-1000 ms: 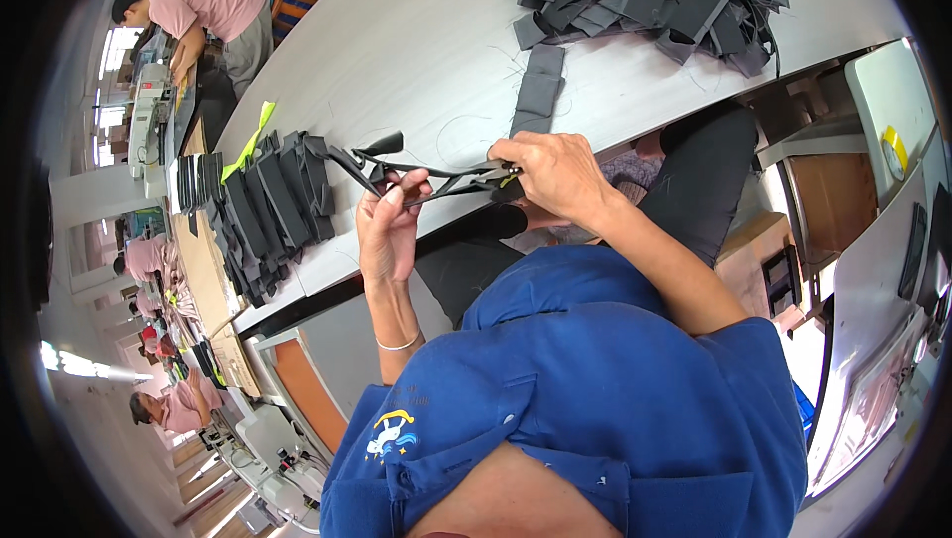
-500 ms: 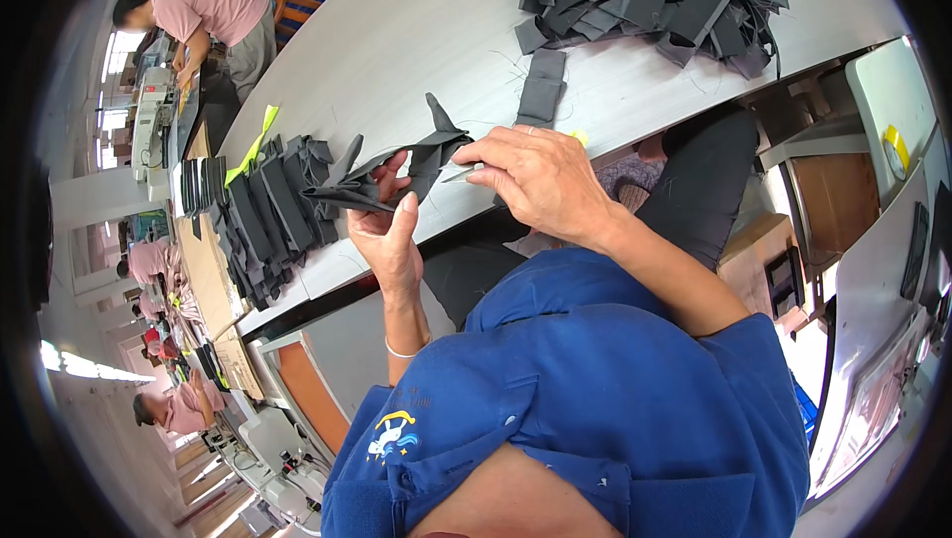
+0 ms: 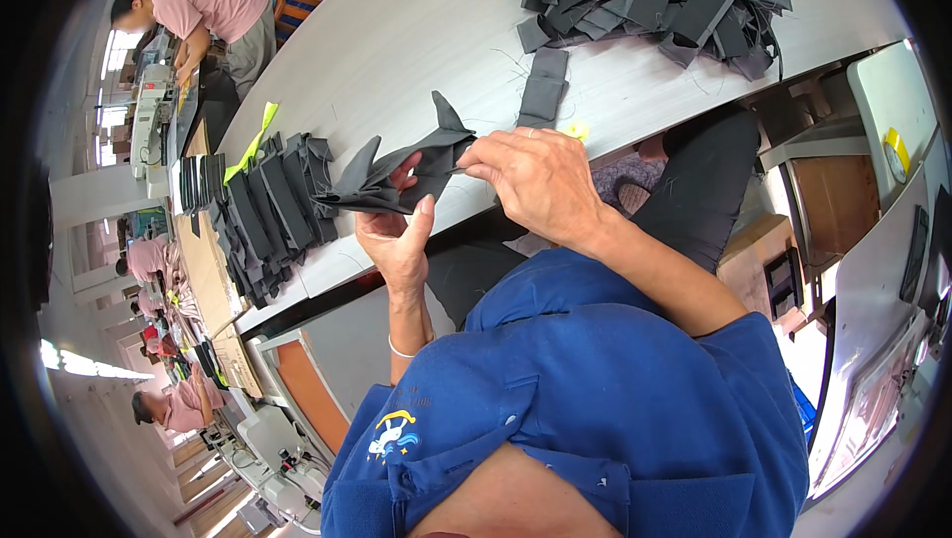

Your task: The person trims loose threads and fabric edges from foam straps using thread snips by hand.

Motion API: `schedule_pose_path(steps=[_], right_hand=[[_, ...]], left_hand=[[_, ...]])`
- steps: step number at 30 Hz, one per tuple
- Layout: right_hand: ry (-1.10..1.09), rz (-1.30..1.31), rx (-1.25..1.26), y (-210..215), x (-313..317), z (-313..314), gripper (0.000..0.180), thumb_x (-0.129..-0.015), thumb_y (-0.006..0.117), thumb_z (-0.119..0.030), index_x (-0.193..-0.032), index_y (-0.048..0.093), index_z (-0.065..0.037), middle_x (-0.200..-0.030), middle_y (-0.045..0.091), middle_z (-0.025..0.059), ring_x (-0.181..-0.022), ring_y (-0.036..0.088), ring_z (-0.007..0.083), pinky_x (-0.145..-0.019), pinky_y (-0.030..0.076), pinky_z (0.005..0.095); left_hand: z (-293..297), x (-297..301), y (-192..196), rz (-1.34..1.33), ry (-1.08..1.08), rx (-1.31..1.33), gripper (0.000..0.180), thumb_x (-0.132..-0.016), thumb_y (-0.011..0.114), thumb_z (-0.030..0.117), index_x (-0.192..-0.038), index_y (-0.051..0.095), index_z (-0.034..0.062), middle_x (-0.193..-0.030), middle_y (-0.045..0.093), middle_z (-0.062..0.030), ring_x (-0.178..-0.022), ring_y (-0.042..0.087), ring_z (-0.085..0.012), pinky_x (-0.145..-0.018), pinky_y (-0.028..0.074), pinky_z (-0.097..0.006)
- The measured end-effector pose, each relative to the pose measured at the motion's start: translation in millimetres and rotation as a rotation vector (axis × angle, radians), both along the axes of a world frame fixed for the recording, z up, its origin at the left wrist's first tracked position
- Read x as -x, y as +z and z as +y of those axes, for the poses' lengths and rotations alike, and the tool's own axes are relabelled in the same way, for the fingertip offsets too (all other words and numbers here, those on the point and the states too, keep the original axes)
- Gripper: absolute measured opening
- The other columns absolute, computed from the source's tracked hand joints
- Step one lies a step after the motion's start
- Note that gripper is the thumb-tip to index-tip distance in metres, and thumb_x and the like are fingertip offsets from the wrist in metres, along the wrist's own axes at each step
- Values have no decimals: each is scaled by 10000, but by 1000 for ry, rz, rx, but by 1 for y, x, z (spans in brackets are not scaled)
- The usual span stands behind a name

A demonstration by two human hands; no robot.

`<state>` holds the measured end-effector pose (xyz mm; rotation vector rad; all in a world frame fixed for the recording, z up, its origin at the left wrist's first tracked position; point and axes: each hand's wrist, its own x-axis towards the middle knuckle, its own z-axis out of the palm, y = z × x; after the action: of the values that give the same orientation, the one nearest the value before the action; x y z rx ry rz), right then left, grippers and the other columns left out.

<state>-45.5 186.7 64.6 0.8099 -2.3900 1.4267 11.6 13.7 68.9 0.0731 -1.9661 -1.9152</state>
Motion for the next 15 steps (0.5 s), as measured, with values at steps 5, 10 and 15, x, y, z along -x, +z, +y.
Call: schedule_pose_path(steps=[5, 10, 15], right_hand=[[10, -223, -18, 11, -2, 2, 82, -832, 636, -160, -881, 652, -95, -782, 645, 45, -719, 625, 239, -632, 482, 353], [8, -37, -68, 10, -7, -8, 143, -830, 627, -108, -968, 648, -78, -819, 622, 78, -733, 621, 247, -640, 490, 348], [-37, 63, -160, 8, -9, -20, 151, -822, 634, -122, -964, 636, -68, -774, 584, 64, -728, 607, 243, -649, 485, 363]], left_hand=[[-2, -1, -2, 9, 9, 44, 441, -689, 735, -58, -1088, 553, -7, -1101, 608, -117, -1091, 581, -224, -953, 412, -323], [-1, 1, -4, 16, 5, 39, 468, -691, 740, -41, -1117, 549, -6, -1124, 606, -124, -1071, 571, -196, -948, 410, -306], [1, 0, -6, 14, -1, 25, 482, -685, 751, -32, -1124, 553, -1, -1112, 607, -111, -1042, 563, -171, -936, 413, -296]])
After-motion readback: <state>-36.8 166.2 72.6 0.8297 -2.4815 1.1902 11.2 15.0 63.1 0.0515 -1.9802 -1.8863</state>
